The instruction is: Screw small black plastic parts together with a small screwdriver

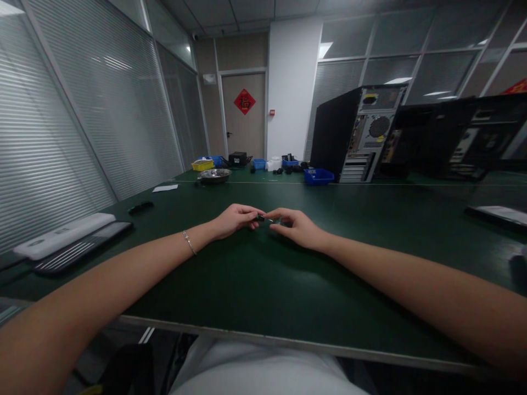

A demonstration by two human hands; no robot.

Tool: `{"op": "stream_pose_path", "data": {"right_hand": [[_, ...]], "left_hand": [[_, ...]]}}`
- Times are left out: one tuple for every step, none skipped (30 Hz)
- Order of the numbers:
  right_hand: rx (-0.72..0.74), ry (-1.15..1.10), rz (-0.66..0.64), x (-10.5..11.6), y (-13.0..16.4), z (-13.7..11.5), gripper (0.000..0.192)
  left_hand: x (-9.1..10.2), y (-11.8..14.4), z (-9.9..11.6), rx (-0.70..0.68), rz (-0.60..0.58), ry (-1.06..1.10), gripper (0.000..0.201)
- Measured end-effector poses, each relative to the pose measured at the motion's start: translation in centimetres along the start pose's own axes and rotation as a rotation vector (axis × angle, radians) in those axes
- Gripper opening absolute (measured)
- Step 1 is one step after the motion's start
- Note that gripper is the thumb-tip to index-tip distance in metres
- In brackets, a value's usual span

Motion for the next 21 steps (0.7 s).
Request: {"op": "stream_pose_path", "data": {"right_hand": [[0.004,-0.005,-0.002,0.0,0.0,0.0,0.034],[0.008,-0.012,-0.005,0.0,0.0,0.0,0.034],[0.011,-0.018,-0.004,0.0,0.0,0.0,0.034],[0.013,-0.022,-0.002,0.0,0.0,0.0,0.034],[0.014,-0.024,-0.002,0.0,0.0,0.0,0.035],[0.013,-0.025,0.000,0.0,0.0,0.1,0.035],[0.013,-0.024,0.001,-0.1,0.0,0.1,0.035],[0.015,-0.024,0.003,-0.1,0.0,0.1,0.034],[0.018,-0.023,0.004,-0.1,0.1,0.0,0.034],[0.022,-0.021,0.005,-0.1,0.1,0.0,0.034],[0.025,-0.014,0.010,0.0,0.1,-0.1,0.034],[0.027,-0.003,0.017,0.0,0.1,-0.3,0.034],[0.028,0.012,0.024,0.1,0.0,-0.4,0.034],[0.028,0.029,0.030,0.2,0.0,-0.5,0.034],[0.029,0.044,0.034,0.2,0.0,-0.6,0.034],[0.032,0.055,0.036,0.3,0.1,-0.7,0.033],[0.035,0.060,0.034,0.3,0.1,-0.8,0.033],[0.036,0.059,0.029,0.3,0.1,-0.9,0.033],[0.036,0.055,0.021,0.4,0.1,-0.9,0.032],[0.033,0.050,0.017,0.4,0.1,-0.9,0.032],[0.030,0.045,0.012,0.4,0.1,-0.9,0.031]], "left_hand": [[-0.1,0.0,0.1,0.004,-0.001,0.011,0.026],[-0.1,0.1,0.1,0.011,-0.002,0.021,0.026],[-0.2,0.1,0.1,0.017,-0.001,0.030,0.026],[-0.2,0.2,0.2,0.025,0.000,0.038,0.026],[-0.3,0.2,0.2,0.031,0.000,0.046,0.026],[-0.3,0.3,0.2,0.037,-0.001,0.052,0.026],[-0.3,0.3,0.2,0.042,-0.003,0.057,0.026],[-0.3,0.3,0.2,0.044,-0.009,0.062,0.026],[-0.3,0.3,0.2,0.043,-0.017,0.064,0.027],[-0.3,0.2,0.2,0.039,-0.023,0.065,0.027],[-0.2,0.2,0.1,0.030,-0.023,0.062,0.028],[-0.1,0.1,0.1,0.019,-0.017,0.054,0.029],[0.1,0.0,0.0,0.008,-0.007,0.043,0.030],[0.2,-0.1,-0.1,-0.002,0.005,0.027,0.030],[0.3,-0.2,-0.2,-0.010,0.015,0.010,0.031],[0.4,-0.3,-0.2,-0.015,0.021,-0.004,0.032],[0.5,-0.3,-0.3,-0.019,0.023,-0.013,0.032],[0.5,-0.3,-0.3,-0.021,0.022,-0.015,0.032],[0.5,-0.3,-0.3,-0.021,0.018,-0.011,0.032],[0.5,-0.3,-0.3,-0.019,0.016,-0.003,0.032],[0.5,-0.2,-0.4,-0.013,0.010,0.006,0.032]]}}
Point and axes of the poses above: each hand's wrist, its own y-axis away from the middle knuckle, its own x-axis out of the back of the hand, z = x × y, the point moved 7 cm from there along -y, towards the middle knuckle, and after that the axes turned 6 degrees about y, right-handed, at the moved point
